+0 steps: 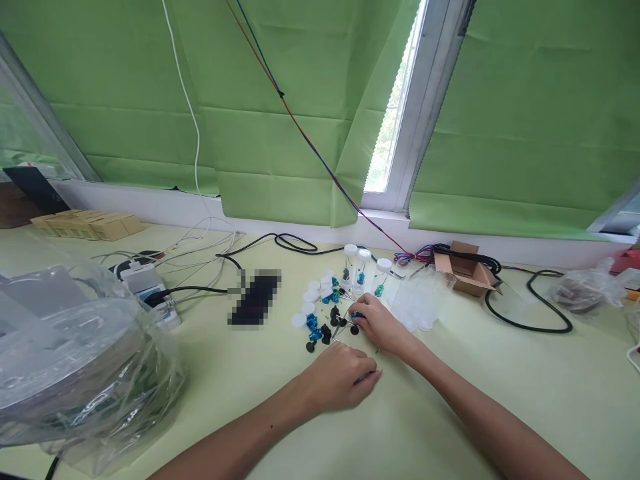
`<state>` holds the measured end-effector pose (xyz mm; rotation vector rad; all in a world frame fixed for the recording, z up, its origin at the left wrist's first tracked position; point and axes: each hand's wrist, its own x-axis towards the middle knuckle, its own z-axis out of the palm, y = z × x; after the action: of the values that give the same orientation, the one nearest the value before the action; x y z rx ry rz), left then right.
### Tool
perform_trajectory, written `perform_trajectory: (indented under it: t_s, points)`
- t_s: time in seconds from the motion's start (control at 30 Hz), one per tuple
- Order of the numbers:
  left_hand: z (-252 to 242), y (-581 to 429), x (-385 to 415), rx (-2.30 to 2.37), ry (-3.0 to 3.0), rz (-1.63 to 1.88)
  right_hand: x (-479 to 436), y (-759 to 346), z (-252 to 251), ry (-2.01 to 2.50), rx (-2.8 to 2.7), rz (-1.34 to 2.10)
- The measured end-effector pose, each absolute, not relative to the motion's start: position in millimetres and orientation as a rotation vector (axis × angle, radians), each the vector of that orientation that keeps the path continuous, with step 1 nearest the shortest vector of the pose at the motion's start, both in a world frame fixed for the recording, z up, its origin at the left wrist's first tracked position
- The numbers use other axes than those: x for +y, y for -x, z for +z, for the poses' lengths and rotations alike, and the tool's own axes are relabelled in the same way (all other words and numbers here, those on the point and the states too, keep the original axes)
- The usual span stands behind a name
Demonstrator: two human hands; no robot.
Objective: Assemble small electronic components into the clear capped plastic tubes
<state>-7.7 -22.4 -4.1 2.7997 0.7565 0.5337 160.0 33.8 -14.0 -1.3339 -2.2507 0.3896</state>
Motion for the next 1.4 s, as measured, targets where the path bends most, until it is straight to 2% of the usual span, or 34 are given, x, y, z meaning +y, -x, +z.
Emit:
perform_trajectory:
  t_s: [1.1,1.27,1.4]
  points:
    - [-2,7,-24,0.756,-2.804,0.568,38,-154,-5,1.256,-1.793,0.505]
    - [0,8,-18,1.055,-2.687,0.669,31,-154,13,1.293,-1.871,0.514]
    - [8,15,-9,1.388,-2.413,0.846,25,-154,26,1.36,-1.968,0.66]
